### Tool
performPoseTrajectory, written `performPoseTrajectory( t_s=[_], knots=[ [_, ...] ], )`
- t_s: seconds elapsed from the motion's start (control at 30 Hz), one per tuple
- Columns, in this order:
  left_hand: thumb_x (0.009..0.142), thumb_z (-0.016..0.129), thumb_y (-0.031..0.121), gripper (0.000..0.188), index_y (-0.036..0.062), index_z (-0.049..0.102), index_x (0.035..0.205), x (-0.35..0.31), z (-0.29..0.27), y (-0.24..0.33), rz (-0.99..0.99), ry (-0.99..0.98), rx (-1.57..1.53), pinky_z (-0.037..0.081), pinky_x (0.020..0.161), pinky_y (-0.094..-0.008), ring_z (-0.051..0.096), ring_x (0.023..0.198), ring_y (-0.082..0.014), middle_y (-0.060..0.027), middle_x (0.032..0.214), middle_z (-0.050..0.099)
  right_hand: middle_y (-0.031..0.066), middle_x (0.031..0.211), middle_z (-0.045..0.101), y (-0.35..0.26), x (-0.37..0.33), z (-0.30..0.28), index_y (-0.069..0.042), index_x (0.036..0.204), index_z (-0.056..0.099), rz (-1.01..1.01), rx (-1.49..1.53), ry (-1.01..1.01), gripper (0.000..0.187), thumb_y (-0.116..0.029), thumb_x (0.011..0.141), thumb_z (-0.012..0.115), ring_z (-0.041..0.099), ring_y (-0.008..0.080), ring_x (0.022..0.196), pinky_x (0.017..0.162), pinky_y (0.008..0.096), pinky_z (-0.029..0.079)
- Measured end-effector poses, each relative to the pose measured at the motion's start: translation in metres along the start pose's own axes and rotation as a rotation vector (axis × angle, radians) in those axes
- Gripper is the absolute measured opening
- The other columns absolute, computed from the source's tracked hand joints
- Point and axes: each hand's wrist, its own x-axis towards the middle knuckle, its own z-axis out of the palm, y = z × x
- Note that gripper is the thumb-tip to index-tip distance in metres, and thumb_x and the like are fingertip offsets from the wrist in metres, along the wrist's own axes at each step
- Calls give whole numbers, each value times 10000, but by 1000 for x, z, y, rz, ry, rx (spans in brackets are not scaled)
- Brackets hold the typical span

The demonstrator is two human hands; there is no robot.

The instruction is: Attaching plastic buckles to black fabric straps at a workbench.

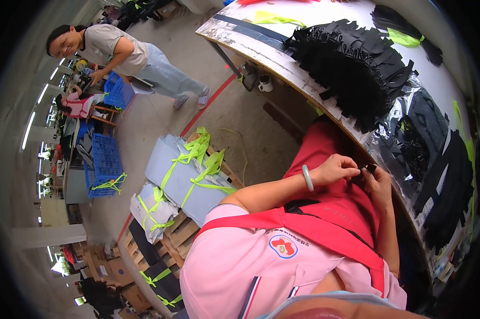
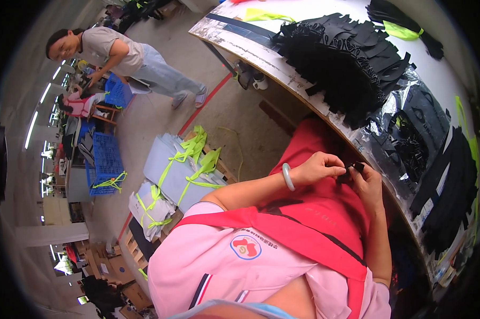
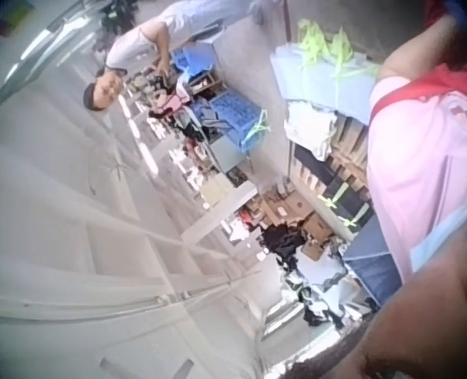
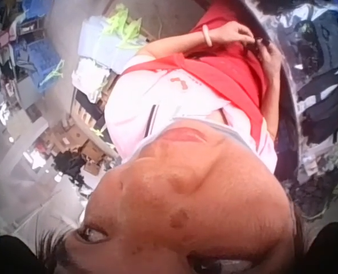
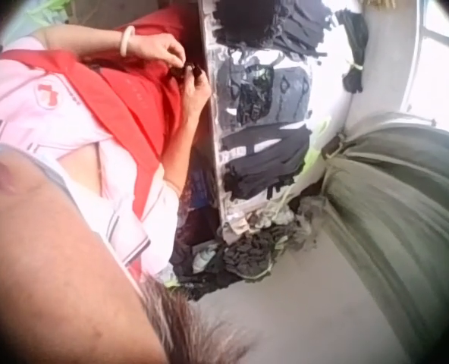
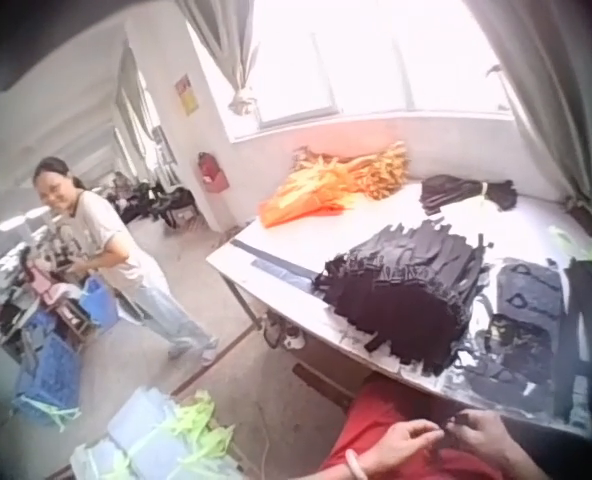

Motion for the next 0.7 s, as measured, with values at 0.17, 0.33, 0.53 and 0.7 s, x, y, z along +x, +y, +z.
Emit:
performPoseTrajectory(
  t_s=[0.17,0.33,0.53,0.7],
  knots=[
    [877,642,129,165,-22,688,927,-1,6,8,17,62,204,495,666,-236,605,722,-83,-25,777,674,-42,692,560,-1,1,9,-54,936,623,-71,-45,76,96,-139,937,579,450,12,522,445,181,328],
    [874,664,159,172,-5,684,920,3,0,7,-34,170,-14,467,615,-224,587,696,-69,-20,761,663,-25,707,543,1,7,-8,-54,1042,539,-155,154,142,127,-165,984,516,426,17,488,431,161,317],
    [863,694,208,188,41,688,947,10,-12,23,-11,238,-70,350,474,-178,471,563,-14,31,722,624,-29,668,563,-14,5,-30,-65,893,579,-174,39,185,176,-199,988,516,404,0,473,421,162,288],
    [885,649,162,180,17,706,975,13,-14,38,28,280,-137,389,494,-184,497,566,-24,30,729,633,-24,668,581,-37,-2,-15,-35,971,628,-105,65,59,159,-177,965,557,404,1,458,410,164,285]
  ],
)
